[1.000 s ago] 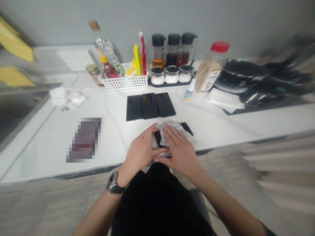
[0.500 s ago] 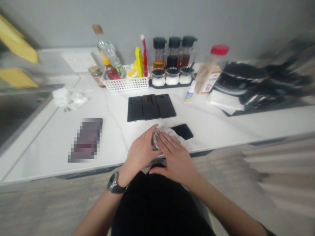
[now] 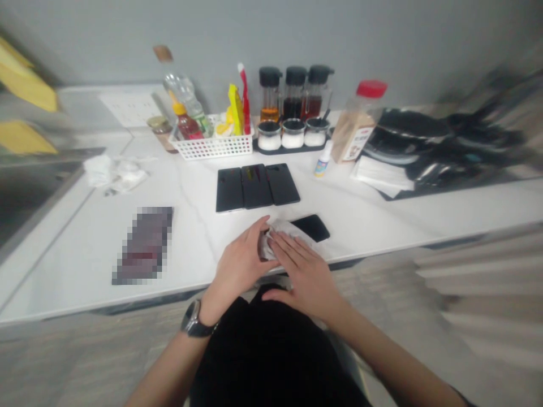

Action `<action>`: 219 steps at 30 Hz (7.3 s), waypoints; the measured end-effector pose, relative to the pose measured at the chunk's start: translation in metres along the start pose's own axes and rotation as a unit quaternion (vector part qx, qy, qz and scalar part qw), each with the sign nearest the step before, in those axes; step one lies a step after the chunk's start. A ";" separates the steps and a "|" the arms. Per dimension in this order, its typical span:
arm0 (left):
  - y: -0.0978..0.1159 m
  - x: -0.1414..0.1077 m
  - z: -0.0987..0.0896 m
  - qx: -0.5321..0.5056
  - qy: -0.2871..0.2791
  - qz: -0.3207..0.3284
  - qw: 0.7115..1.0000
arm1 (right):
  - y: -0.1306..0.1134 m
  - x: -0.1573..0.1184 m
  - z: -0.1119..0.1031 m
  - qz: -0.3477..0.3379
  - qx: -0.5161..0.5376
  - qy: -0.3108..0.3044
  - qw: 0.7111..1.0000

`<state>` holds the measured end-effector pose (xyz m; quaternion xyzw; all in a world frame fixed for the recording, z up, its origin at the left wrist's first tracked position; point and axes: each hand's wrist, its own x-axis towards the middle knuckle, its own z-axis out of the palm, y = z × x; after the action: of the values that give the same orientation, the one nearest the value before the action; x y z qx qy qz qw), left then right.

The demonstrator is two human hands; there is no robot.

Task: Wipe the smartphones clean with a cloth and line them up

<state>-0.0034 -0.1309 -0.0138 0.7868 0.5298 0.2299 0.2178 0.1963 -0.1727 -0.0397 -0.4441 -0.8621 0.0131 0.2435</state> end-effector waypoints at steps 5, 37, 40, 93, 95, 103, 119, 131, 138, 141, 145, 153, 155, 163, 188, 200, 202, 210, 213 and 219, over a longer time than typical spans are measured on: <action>0.001 0.001 0.000 -0.010 0.008 0.002 1.000 | 0.035 -0.004 -0.014 0.098 -0.061 0.021 0.993; 0.004 0.002 -0.002 -0.005 -0.006 -0.017 1.000 | -0.002 0.014 0.007 0.007 0.019 -0.005 1.000; 0.004 0.002 -0.002 -0.017 -0.004 -0.014 1.000 | 0.007 -0.008 -0.009 0.000 0.002 -0.027 1.000; 0.021 -0.001 0.006 -0.322 0.271 -0.066 0.905 | 0.042 0.037 -0.017 -0.075 -0.065 0.187 0.977; 0.026 0.002 0.005 -0.454 0.250 -0.098 0.850 | 0.042 0.034 -0.014 -0.105 -0.075 0.158 0.979; 0.047 -0.004 0.018 -0.636 0.140 -0.174 0.739 | 0.030 0.037 -0.022 -0.075 -0.080 0.172 0.979; 0.046 -0.032 0.008 -0.670 0.127 -0.206 0.701 | 0.034 0.040 -0.028 -0.215 -0.091 0.215 0.948; 0.033 -0.044 0.002 -0.593 0.130 -0.196 0.770 | 0.021 0.052 -0.029 -0.169 -0.072 0.162 0.970; 0.033 -0.045 -0.005 -0.525 0.169 -0.154 0.820 | 0.011 0.061 -0.030 -0.180 -0.024 0.063 0.981; 0.032 -0.046 -0.008 -0.529 0.162 -0.148 0.820 | 0.016 0.058 -0.027 -0.117 -0.037 0.104 0.987; 0.028 -0.043 -0.008 -0.500 0.187 -0.141 0.833 | 0.005 0.056 -0.019 -0.159 -0.020 0.067 0.985; 0.023 -0.046 -0.002 -0.527 0.194 -0.150 0.813 | 0.010 0.052 -0.013 -0.126 -0.021 0.106 0.986; 0.021 -0.047 0.001 -0.518 0.204 -0.148 0.817 | 0.007 0.050 -0.011 -0.167 -0.011 0.086 0.982; 0.018 -0.053 0.002 -0.525 0.201 -0.155 0.812 | 0.010 0.050 -0.013 -0.127 -0.028 0.088 0.988; 0.013 -0.061 0.012 -0.550 0.203 -0.153 0.796 | -0.001 0.044 -0.011 -0.096 -0.048 0.116 0.987; 0.010 -0.059 0.008 -0.553 0.216 -0.171 0.786 | -0.006 0.043 0.000 -0.084 -0.048 0.118 0.988; 0.007 -0.058 0.012 -0.556 0.219 -0.164 0.785 | -0.020 0.038 0.007 -0.128 -0.040 0.096 0.986; 0.002 -0.073 -0.007 -0.527 0.216 -0.178 0.803 | 0.045 0.068 -0.012 -0.017 0.042 0.178 0.983; 0.002 -0.078 -0.030 -0.489 0.248 -0.170 0.819 | 0.072 0.107 -0.023 0.104 0.126 0.216 0.963; -0.016 -0.075 -0.058 -0.288 0.338 -0.123 0.887 | 0.043 0.146 -0.006 0.046 0.444 0.015 0.895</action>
<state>-0.0747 -0.1901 0.0138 0.4925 0.5744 0.5961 0.2688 0.1606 -0.0349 0.0146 -0.3289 -0.7415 0.3993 0.4274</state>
